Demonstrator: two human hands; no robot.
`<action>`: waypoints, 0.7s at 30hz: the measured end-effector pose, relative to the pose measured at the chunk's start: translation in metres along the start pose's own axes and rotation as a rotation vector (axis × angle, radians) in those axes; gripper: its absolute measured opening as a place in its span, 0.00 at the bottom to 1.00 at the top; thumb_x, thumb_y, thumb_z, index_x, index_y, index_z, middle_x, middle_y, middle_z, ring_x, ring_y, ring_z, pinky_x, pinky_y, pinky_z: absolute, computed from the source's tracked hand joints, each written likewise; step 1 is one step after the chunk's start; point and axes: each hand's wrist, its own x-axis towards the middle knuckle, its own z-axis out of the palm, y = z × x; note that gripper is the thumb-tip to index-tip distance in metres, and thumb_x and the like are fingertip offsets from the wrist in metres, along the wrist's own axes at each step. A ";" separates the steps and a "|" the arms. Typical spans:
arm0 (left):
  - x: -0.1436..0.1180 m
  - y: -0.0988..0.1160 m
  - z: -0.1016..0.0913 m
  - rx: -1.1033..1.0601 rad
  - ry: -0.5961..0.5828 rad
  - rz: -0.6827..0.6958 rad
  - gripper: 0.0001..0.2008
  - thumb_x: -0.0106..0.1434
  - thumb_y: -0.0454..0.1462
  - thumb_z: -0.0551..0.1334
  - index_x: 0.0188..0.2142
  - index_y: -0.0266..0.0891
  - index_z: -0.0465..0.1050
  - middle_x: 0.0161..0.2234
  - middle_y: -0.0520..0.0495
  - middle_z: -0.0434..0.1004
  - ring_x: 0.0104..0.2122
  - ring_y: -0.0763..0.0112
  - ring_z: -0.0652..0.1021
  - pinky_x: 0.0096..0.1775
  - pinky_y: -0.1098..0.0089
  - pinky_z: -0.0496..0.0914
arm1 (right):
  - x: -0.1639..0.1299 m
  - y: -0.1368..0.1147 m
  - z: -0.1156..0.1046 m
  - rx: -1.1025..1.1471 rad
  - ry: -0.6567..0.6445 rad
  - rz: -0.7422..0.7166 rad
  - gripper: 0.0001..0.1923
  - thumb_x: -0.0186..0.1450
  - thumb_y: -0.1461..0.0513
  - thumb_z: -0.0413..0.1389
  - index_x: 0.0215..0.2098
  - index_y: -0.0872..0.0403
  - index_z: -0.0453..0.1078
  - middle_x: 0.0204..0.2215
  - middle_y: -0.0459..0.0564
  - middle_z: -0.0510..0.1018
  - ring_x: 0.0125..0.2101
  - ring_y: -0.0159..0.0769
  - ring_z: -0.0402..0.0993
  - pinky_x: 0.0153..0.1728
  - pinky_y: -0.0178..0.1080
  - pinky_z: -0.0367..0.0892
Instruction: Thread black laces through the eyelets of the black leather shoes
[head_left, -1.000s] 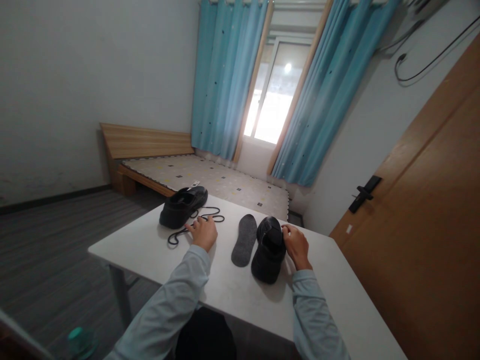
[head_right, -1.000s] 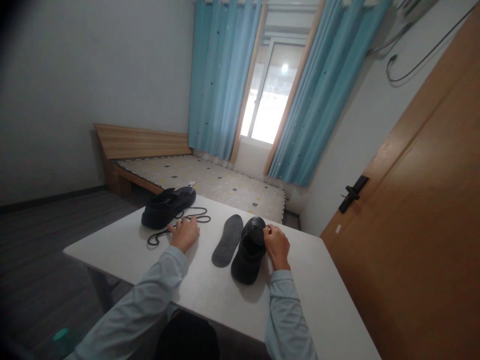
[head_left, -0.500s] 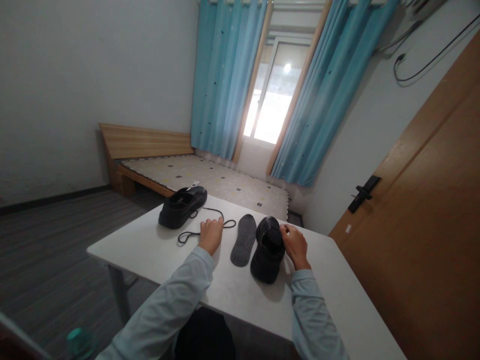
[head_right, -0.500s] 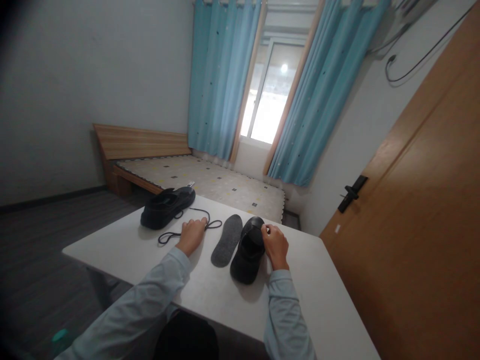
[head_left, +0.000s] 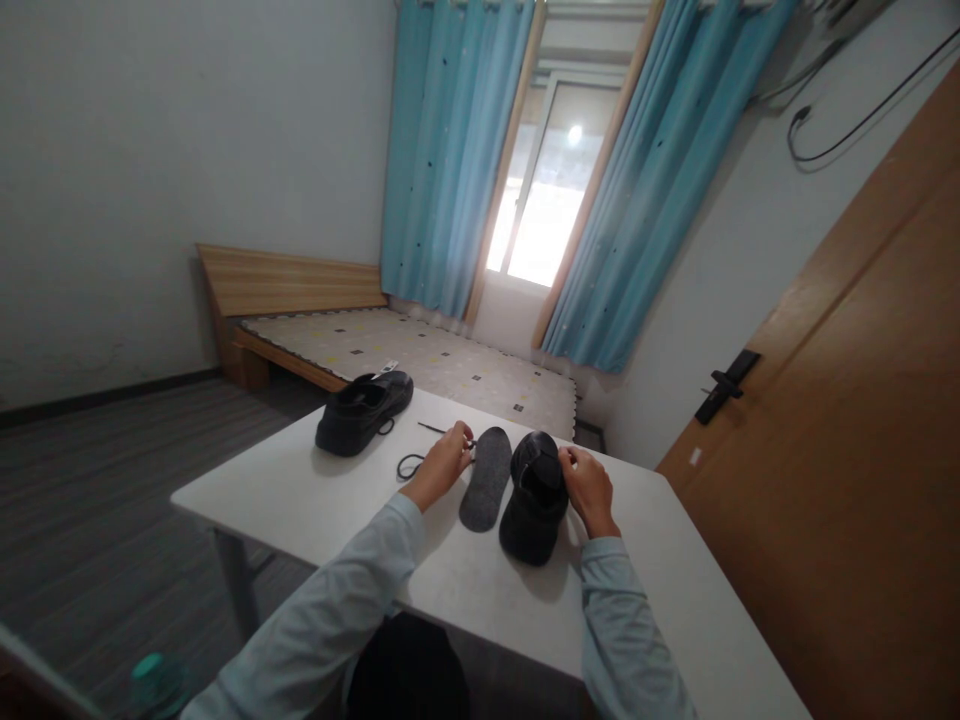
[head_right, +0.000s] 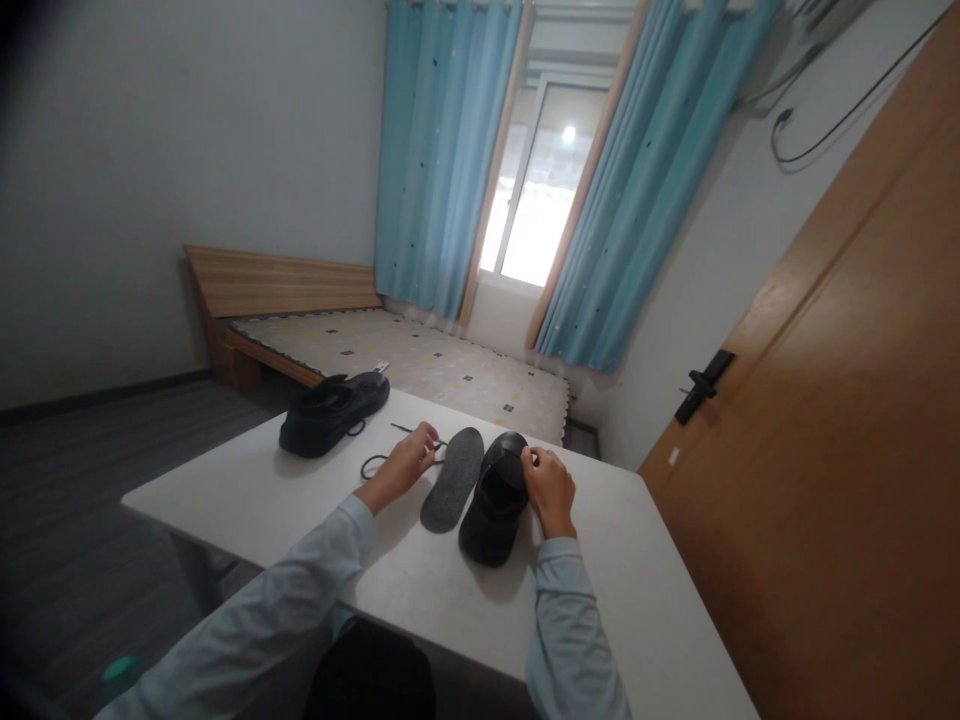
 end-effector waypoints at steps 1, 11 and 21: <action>0.002 0.002 0.001 -0.095 0.029 0.043 0.10 0.57 0.28 0.53 0.39 0.38 0.60 0.35 0.46 0.69 0.34 0.71 0.73 0.37 0.69 0.68 | 0.000 0.000 0.000 -0.001 0.001 -0.005 0.21 0.66 0.51 0.40 0.36 0.51 0.72 0.36 0.49 0.77 0.35 0.37 0.71 0.30 0.35 0.54; 0.008 -0.003 0.008 -0.230 0.140 -0.019 0.09 0.58 0.28 0.51 0.34 0.37 0.67 0.34 0.47 0.67 0.32 0.73 0.73 0.36 0.71 0.70 | 0.000 0.000 0.001 -0.006 0.002 0.012 0.21 0.66 0.52 0.41 0.37 0.50 0.72 0.37 0.49 0.77 0.35 0.37 0.71 0.31 0.35 0.55; -0.004 0.003 0.003 0.246 -0.048 -0.125 0.10 0.63 0.35 0.52 0.38 0.40 0.71 0.38 0.45 0.71 0.37 0.67 0.73 0.40 0.70 0.65 | -0.001 -0.002 -0.001 -0.005 -0.011 0.016 0.21 0.66 0.52 0.40 0.38 0.51 0.73 0.37 0.50 0.77 0.35 0.36 0.71 0.31 0.34 0.56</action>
